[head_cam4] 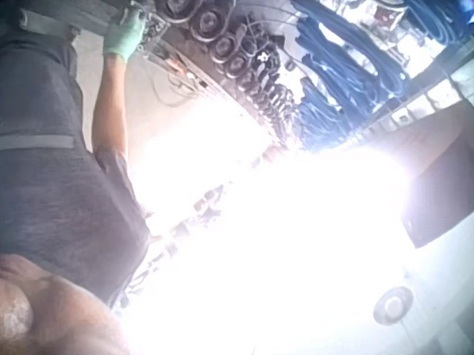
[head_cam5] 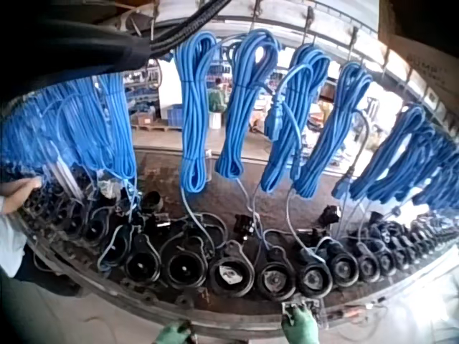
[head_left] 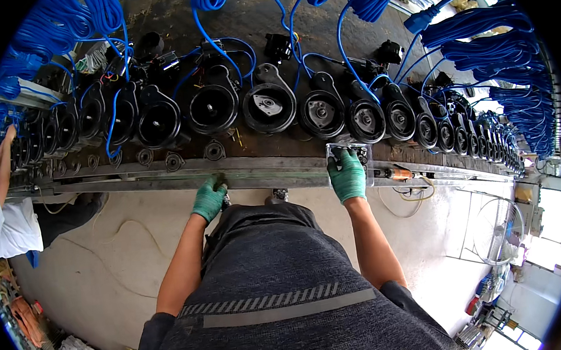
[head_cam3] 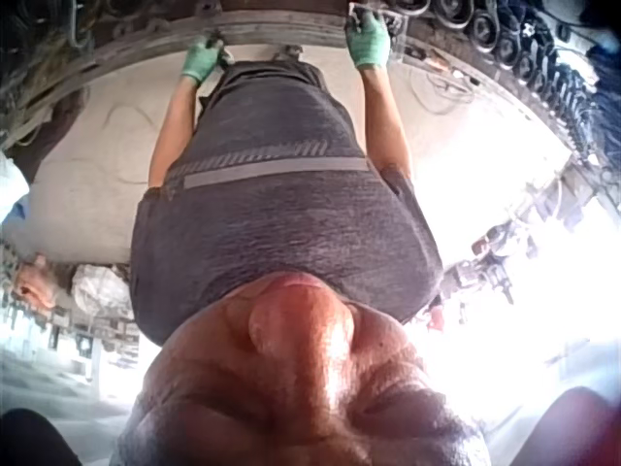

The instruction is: The person repeatedly picks up small metal rings and cylindrical components from a tray and places them into the central openings of a row of black mechanical housings on a workbench. The person handles the parts one at a time, moving along the line of housings and occasionally adjusting the position of the components.

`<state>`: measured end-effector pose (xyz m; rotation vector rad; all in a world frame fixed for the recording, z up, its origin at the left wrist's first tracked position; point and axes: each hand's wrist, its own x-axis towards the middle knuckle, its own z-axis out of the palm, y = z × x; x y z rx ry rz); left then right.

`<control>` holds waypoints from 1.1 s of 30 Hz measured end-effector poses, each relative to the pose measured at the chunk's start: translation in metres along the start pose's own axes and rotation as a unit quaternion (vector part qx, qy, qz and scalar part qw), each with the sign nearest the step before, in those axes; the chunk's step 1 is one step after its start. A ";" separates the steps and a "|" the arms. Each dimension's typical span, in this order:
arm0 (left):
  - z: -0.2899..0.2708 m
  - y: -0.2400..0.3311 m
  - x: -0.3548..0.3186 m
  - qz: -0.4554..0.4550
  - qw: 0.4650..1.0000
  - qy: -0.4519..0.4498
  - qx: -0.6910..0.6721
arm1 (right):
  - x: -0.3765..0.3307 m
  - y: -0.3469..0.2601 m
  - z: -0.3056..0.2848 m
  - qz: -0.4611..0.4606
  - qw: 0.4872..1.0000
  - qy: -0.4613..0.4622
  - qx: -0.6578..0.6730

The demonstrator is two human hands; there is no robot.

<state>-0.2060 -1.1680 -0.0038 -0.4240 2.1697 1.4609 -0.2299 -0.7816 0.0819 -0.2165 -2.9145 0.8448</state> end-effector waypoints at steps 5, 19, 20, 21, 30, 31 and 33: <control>-0.007 0.086 -0.014 0.335 0.914 0.184 0.136 | 0.003 -0.009 0.000 0.001 0.999 -0.002 -0.038; 0.008 0.207 0.013 0.425 0.763 0.146 0.465 | -0.012 0.033 0.038 0.127 0.959 -0.171 -0.185; 0.007 0.207 0.012 0.423 0.765 0.144 0.464 | -0.012 0.034 0.044 0.132 0.959 -0.176 -0.178; 0.006 0.208 0.012 0.434 0.767 0.146 0.450 | -0.010 0.033 0.050 0.136 0.959 -0.181 -0.172; -0.048 0.183 -0.025 0.450 0.837 0.164 0.262 | -0.016 -0.084 0.115 0.092 0.965 -0.238 -0.055; -0.056 0.173 -0.032 0.429 0.847 0.162 0.268 | -0.017 -0.095 0.120 0.080 0.965 -0.244 -0.050; -0.073 0.140 -0.033 0.394 0.864 0.137 0.281 | -0.015 -0.113 0.134 0.071 0.964 -0.251 -0.050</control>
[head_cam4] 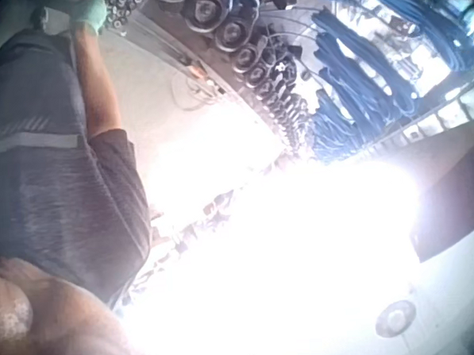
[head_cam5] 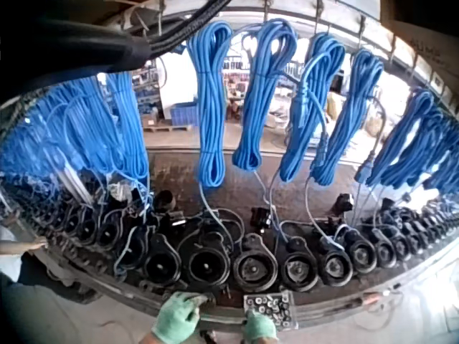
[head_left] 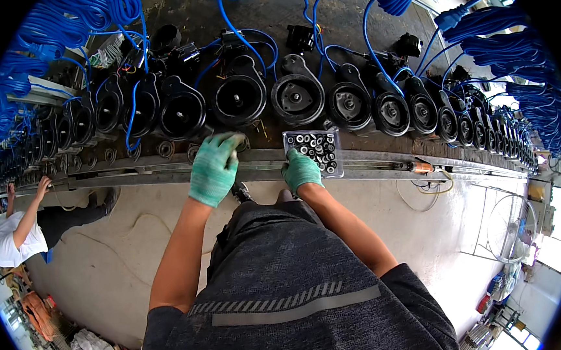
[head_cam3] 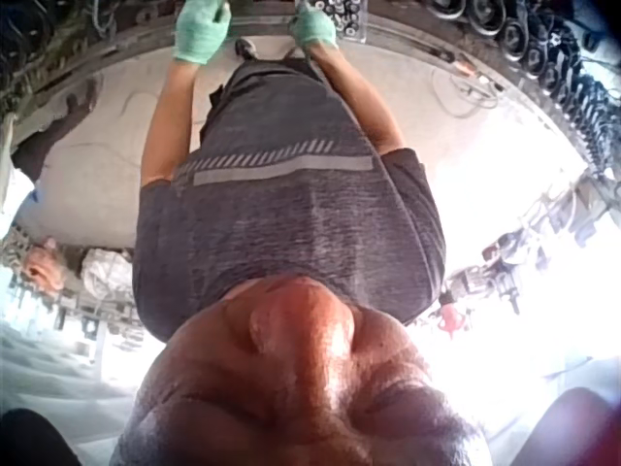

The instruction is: The person repeatedly picks up small metal rings and cylindrical components from a tray and places them into the central openings of a row of black mechanical housings on a workbench. The person handles the parts one at a time, moving along the line of housings and occasionally adjusting the position of the components.

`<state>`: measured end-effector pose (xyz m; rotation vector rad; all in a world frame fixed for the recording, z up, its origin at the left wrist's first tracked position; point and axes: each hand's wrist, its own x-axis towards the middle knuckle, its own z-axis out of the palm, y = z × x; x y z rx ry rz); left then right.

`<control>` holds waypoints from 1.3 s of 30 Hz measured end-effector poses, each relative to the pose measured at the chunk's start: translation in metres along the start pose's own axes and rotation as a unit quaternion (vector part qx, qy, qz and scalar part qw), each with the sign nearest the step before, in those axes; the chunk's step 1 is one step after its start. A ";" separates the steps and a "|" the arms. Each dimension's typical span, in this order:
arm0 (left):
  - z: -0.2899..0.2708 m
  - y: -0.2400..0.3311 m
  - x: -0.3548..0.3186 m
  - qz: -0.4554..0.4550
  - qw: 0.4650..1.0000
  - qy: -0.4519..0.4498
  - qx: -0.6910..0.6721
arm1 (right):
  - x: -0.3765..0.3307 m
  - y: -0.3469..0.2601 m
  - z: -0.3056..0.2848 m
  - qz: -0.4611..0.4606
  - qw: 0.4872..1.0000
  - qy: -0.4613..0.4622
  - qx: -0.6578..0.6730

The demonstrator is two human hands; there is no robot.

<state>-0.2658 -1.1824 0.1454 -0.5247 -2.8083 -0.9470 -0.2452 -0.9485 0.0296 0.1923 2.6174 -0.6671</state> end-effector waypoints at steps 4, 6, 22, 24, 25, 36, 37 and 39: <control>0.008 -0.053 -0.051 -0.064 0.995 -0.077 0.001 | 0.000 -0.014 0.007 -0.024 0.999 0.023 0.022; 0.015 -0.078 -0.070 -0.083 0.992 -0.086 -0.027 | 0.002 -0.004 0.002 -0.003 0.997 0.056 0.057; 0.028 -0.095 -0.081 -0.109 0.978 -0.170 -0.055 | 0.023 0.019 -0.010 0.046 0.989 0.128 -0.062; 0.026 -0.091 -0.081 -0.121 0.977 -0.163 -0.057 | 0.022 0.018 -0.009 0.051 0.990 0.114 -0.064; 0.025 -0.089 -0.080 -0.128 0.977 -0.160 -0.058 | 0.024 0.018 -0.010 0.053 0.991 0.107 -0.065; 0.036 -0.072 -0.076 -0.208 0.966 -0.132 -0.083 | 0.018 0.010 -0.027 -0.010 0.993 0.099 0.059; 0.038 -0.072 -0.075 -0.212 0.966 -0.132 -0.066 | 0.015 0.002 -0.023 -0.024 0.990 0.108 0.091; 0.042 -0.067 -0.069 -0.215 0.966 -0.136 -0.037 | 0.017 -0.022 -0.016 -0.054 0.991 0.048 0.112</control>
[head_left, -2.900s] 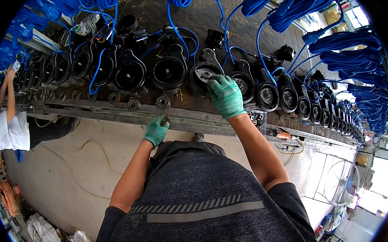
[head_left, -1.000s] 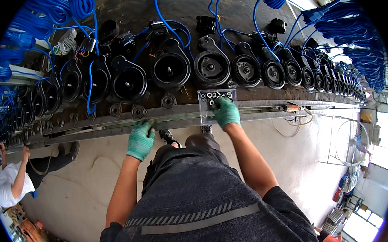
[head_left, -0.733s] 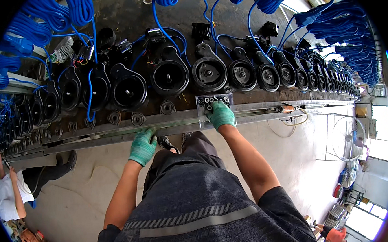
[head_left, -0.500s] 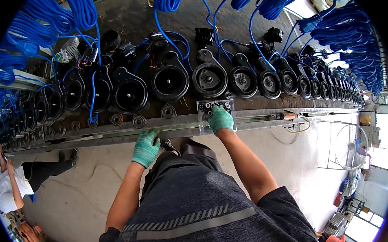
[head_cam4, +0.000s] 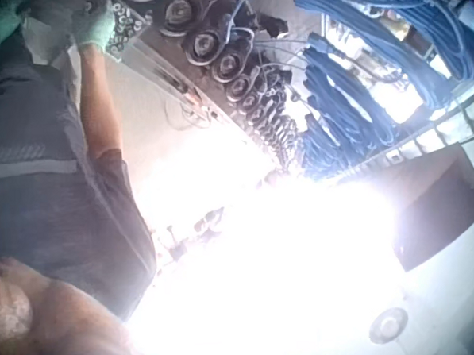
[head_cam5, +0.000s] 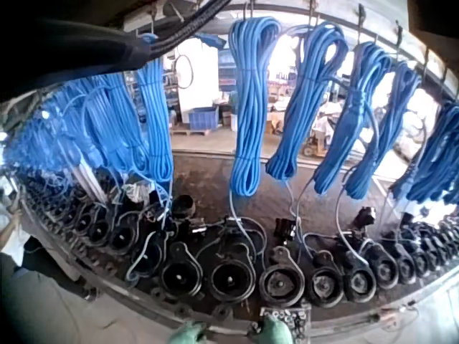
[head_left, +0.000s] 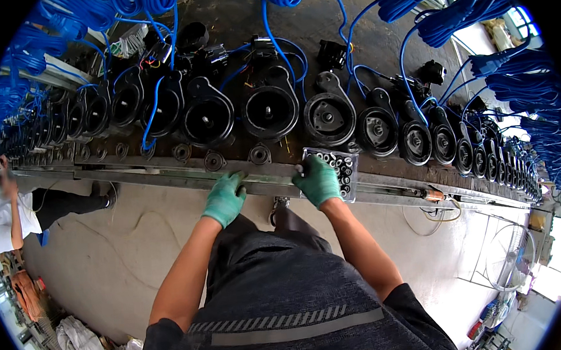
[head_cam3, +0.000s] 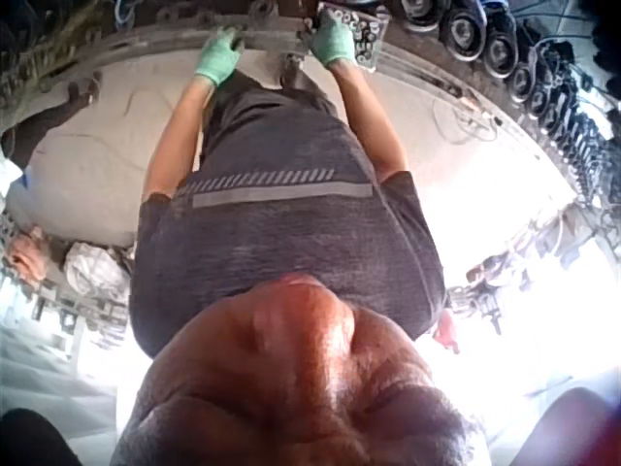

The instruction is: The person repeatedly picks up small metal rings and cylindrical components from a tray and places them into the central openings of a row of black mechanical housings on a workbench. The person handles the parts one at a time, moving along the line of housings and occasionally adjusting the position of the components.

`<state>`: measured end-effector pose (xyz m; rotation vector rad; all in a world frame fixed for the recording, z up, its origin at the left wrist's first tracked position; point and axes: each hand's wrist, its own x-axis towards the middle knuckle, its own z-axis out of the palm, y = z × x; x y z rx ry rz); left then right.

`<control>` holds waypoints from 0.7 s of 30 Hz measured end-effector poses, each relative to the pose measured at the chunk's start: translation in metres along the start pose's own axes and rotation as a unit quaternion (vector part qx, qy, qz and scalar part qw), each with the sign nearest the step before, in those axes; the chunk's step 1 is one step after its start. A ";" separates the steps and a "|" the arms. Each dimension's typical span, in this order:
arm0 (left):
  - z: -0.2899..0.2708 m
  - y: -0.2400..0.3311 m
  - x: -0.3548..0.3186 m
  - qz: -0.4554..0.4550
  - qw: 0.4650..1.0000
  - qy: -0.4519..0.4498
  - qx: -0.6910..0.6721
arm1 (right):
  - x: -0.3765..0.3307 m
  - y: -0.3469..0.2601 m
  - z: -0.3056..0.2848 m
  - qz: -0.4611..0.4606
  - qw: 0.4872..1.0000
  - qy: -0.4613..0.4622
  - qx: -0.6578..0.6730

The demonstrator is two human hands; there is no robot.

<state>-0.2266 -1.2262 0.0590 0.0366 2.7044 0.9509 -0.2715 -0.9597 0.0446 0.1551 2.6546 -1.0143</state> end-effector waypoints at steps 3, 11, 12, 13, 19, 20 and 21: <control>0.009 -0.007 0.017 0.005 0.999 -0.024 0.030 | 0.008 -0.031 0.035 -0.091 0.996 0.010 -0.013; 0.017 -0.012 0.049 0.042 0.994 -0.083 0.060 | 0.039 -0.048 0.081 -0.094 0.992 0.023 -0.081; 0.016 -0.011 0.050 0.050 0.993 -0.087 0.063 | 0.040 -0.047 0.085 -0.095 0.992 0.032 -0.079; 0.014 -0.010 0.052 0.037 0.993 -0.097 0.058 | 0.041 -0.045 0.088 -0.101 0.991 0.029 -0.085; 0.009 -0.018 0.057 0.040 0.990 -0.108 0.080 | 0.031 -0.053 0.086 -0.103 0.992 0.068 0.008; 0.009 -0.019 0.059 0.044 0.989 -0.109 0.086 | 0.030 -0.052 0.087 -0.080 0.994 0.069 0.027; 0.010 -0.020 0.059 0.048 0.989 -0.110 0.091 | 0.029 -0.048 0.089 -0.057 0.995 0.070 0.045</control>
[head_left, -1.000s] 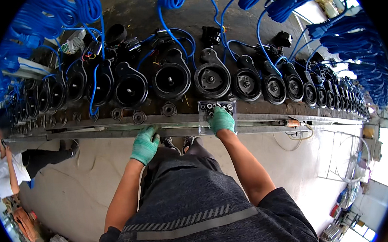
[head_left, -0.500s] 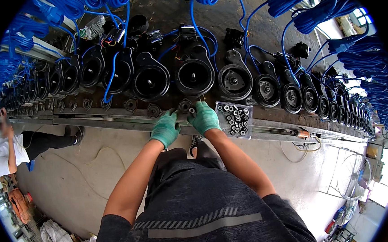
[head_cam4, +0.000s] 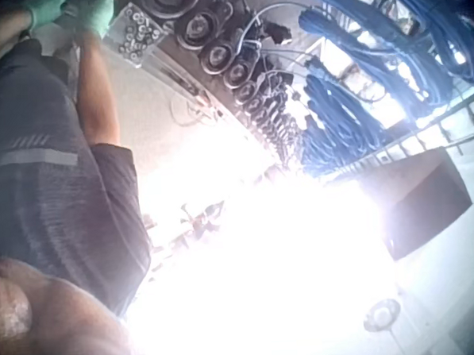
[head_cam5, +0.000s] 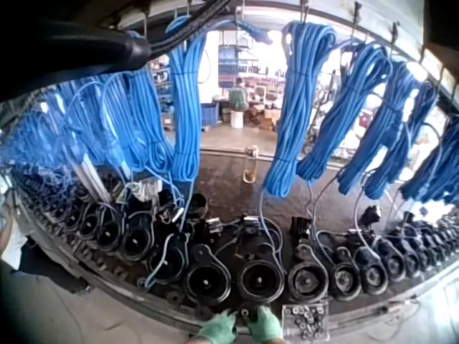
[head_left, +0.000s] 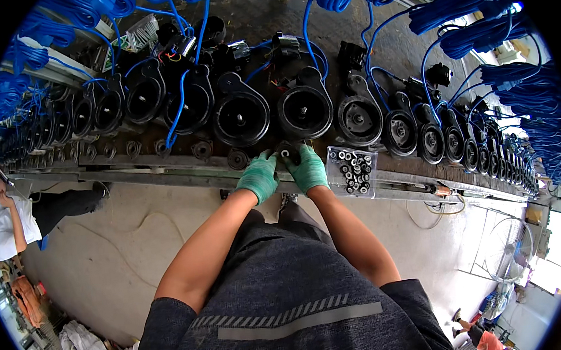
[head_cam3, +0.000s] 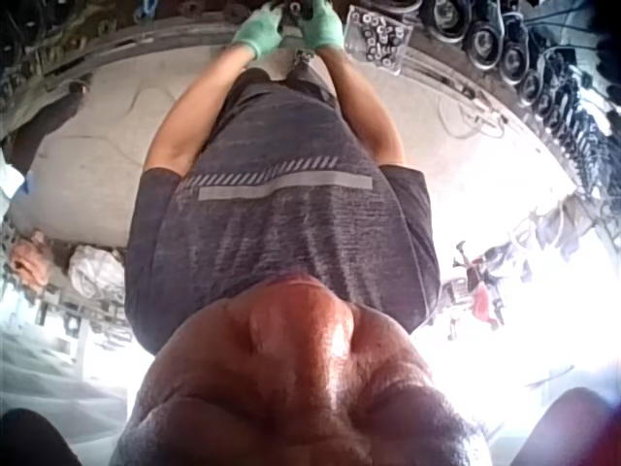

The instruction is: The person repeatedly picks up small metal rings and cylindrical components from a tray and places them into the central openings of a row of black mechanical housings on a workbench. The person handles the parts one at a time, moving along the line of housings and occasionally adjusting the position of the components.

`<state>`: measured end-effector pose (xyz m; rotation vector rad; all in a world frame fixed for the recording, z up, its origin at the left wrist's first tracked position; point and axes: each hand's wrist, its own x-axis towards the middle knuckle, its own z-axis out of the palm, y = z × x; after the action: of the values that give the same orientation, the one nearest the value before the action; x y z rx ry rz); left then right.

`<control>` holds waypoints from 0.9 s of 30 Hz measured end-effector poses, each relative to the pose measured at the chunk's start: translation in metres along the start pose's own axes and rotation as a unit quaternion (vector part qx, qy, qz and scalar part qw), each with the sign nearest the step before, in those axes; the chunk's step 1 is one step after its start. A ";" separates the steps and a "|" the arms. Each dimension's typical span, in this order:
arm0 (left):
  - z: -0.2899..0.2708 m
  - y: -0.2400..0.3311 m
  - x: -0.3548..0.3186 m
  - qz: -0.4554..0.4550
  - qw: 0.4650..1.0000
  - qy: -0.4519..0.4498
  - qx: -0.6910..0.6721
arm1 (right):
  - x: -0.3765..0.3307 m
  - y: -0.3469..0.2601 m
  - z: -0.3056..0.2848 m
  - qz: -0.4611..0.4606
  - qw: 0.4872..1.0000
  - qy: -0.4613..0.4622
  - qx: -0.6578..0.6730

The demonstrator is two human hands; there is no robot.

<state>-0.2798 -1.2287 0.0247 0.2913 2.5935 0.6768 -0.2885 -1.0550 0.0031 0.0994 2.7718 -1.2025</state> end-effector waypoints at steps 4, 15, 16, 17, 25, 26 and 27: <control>-0.005 0.002 0.003 0.017 1.000 -0.016 0.009 | 0.008 0.007 0.005 0.060 0.997 -0.007 0.050; -0.006 0.010 0.007 0.016 0.998 -0.027 0.054 | 0.024 0.011 0.009 0.117 0.992 -0.045 0.011; -0.008 0.012 0.007 0.014 0.998 -0.030 0.059 | 0.026 0.006 0.009 0.134 0.990 -0.050 -0.017; -0.008 0.012 0.010 0.008 0.999 -0.026 0.043 | 0.027 -0.001 0.005 0.150 0.986 -0.053 -0.046; -0.002 -0.014 0.014 0.051 0.998 0.015 -0.013 | 0.032 0.028 0.011 0.179 0.983 -0.047 0.014; -0.002 -0.018 0.018 0.042 0.998 0.016 -0.046 | 0.029 0.028 0.008 0.205 0.976 -0.067 -0.015; 0.000 -0.022 0.020 0.032 0.996 0.016 -0.080 | 0.027 0.032 0.013 0.195 0.978 -0.065 -0.032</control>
<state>-0.2990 -1.2419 0.0062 0.3155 2.5507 0.9122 -0.3103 -1.0429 -0.0325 0.5126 2.5145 -0.9793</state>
